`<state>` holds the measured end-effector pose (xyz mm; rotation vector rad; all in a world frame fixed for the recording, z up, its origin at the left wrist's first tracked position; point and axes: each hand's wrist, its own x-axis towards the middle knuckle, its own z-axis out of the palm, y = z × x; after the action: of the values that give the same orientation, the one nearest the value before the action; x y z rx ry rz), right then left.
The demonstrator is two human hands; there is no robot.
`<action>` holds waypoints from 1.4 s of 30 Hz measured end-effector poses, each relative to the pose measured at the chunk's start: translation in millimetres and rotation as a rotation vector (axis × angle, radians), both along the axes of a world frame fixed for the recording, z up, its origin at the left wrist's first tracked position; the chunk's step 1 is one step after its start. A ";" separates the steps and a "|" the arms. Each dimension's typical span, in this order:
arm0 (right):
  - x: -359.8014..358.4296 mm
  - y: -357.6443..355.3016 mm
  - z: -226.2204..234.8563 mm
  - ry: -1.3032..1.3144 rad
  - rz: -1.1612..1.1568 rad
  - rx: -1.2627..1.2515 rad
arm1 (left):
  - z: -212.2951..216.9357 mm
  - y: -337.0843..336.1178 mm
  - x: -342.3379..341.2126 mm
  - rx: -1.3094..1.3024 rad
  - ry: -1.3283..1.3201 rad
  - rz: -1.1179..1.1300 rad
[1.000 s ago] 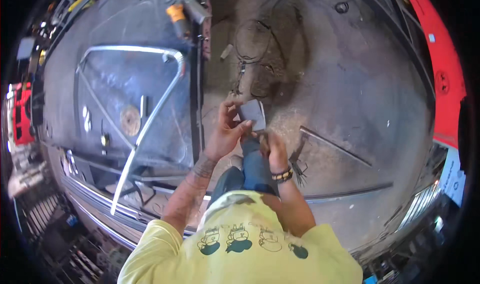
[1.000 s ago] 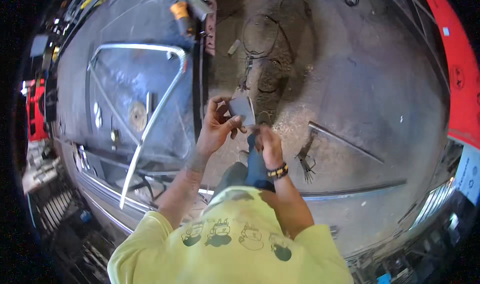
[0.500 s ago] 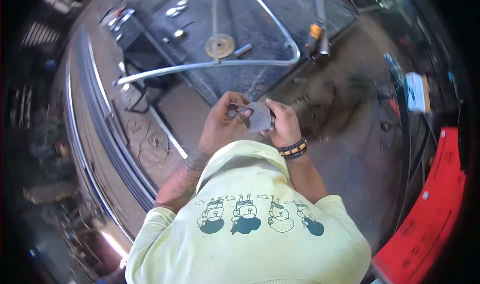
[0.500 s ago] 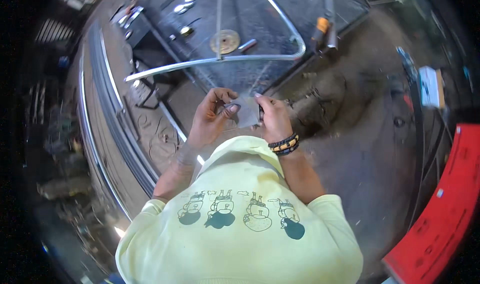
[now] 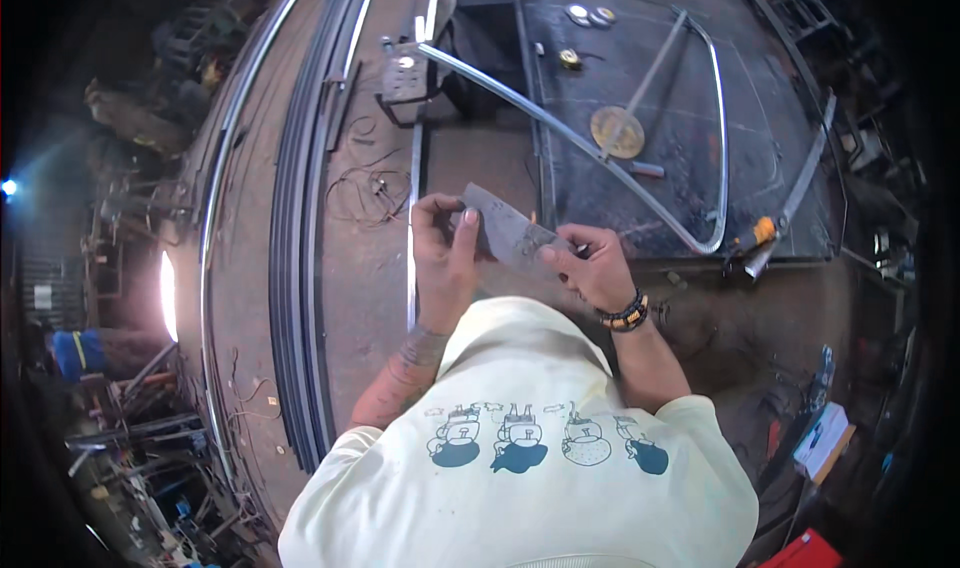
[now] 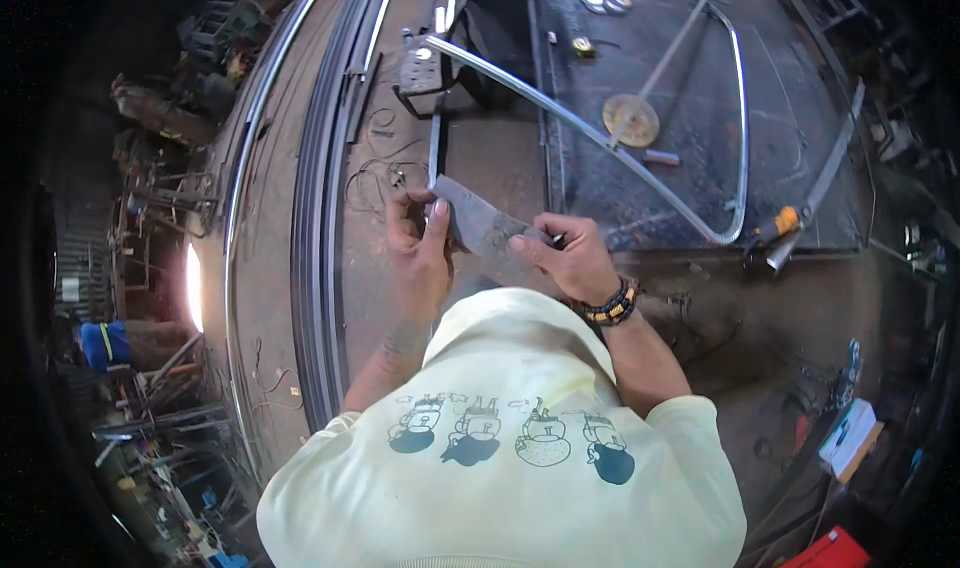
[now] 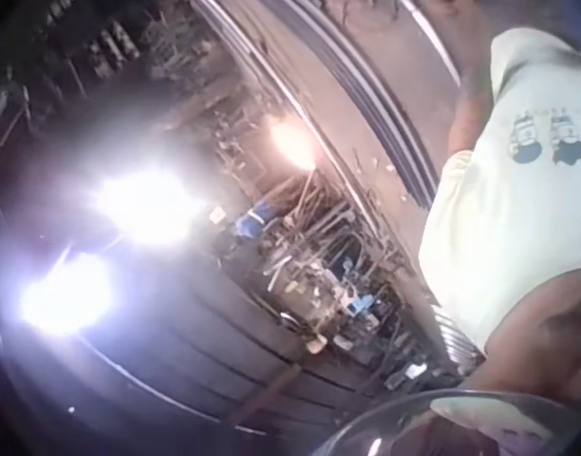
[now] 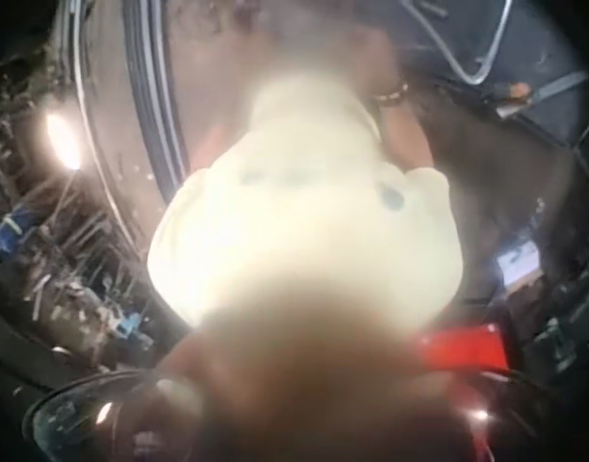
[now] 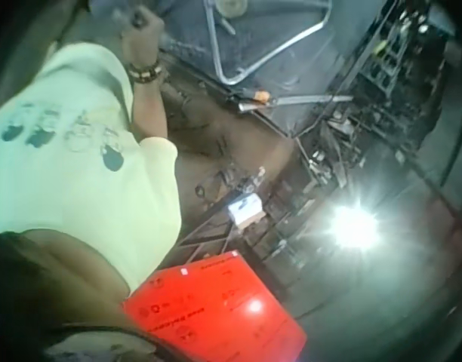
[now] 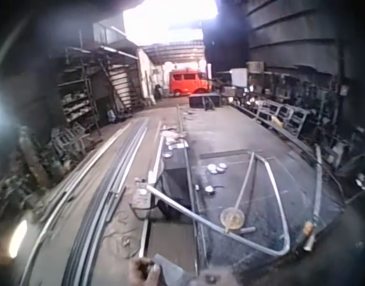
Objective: Measuring, marking, and grinding a metal pipe for assembly.
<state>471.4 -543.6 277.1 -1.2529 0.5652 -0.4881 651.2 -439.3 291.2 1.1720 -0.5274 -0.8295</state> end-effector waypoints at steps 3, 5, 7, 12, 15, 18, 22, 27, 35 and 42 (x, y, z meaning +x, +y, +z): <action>37.9 5.0 7.0 0.123 -0.134 -0.087 | 4.7 5.0 21.2 -0.016 -0.015 0.073; 58.2 5.4 -8.5 0.078 -0.126 -0.105 | 8.2 11.3 38.8 0.019 0.000 -0.006; 82.6 6.0 -21.4 0.058 -0.126 -0.145 | -8.1 12.8 65.2 0.020 -0.081 0.009; 172.3 19.2 -20.6 0.064 -0.214 -0.134 | -26.1 10.5 153.8 0.102 0.002 0.002; 227.1 23.3 -12.8 0.011 -0.302 -0.112 | -26.1 1.2 203.0 0.024 0.145 -0.021; 267.6 15.6 -10.5 0.004 -0.359 -0.130 | -27.1 -13.4 242.8 -0.010 0.309 -0.031; 296.8 -4.4 -21.4 0.107 -0.289 -0.106 | -50.0 -48.4 284.4 -0.065 0.452 -0.103; 319.6 -51.2 -29.0 0.138 -0.190 -0.230 | -74.8 -94.5 313.9 -0.084 0.373 -0.225; 392.4 -182.5 -74.5 0.039 0.162 -0.384 | -99.1 -193.5 362.2 0.090 0.434 -0.100; 432.5 -333.6 -100.8 0.404 0.219 -0.442 | -139.9 -272.9 375.2 0.355 1.101 -0.188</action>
<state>903.8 -877.2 176.3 -1.8357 0.6682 -0.1745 1026.4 -712.2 151.3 0.8030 0.4438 -1.6030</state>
